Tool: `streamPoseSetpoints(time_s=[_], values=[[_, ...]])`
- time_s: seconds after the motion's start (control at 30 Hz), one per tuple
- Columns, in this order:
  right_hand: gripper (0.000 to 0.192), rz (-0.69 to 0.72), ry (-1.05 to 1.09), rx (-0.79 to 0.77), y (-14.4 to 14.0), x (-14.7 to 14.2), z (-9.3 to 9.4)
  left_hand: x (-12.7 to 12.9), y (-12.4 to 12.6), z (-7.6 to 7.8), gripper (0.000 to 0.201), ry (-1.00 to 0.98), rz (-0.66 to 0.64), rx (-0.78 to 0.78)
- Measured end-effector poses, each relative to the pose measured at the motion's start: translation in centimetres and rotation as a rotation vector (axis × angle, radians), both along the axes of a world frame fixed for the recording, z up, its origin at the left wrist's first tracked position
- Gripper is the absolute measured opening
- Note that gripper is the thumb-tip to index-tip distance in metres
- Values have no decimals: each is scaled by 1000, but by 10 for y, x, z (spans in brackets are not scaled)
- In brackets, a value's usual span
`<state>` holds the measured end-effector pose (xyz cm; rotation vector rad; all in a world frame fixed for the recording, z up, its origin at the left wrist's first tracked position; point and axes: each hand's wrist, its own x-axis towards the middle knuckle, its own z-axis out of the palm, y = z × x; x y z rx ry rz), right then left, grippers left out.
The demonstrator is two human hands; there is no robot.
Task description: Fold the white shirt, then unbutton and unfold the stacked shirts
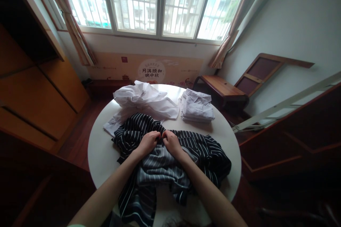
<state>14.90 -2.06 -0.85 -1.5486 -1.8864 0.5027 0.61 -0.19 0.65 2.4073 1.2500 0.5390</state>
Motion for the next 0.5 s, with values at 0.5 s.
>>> streamPoseSetpoints(time_s=[0.5], values=[[15, -190, 353, 184, -10, 0, 7, 1, -11, 3, 33, -223, 64, 25]])
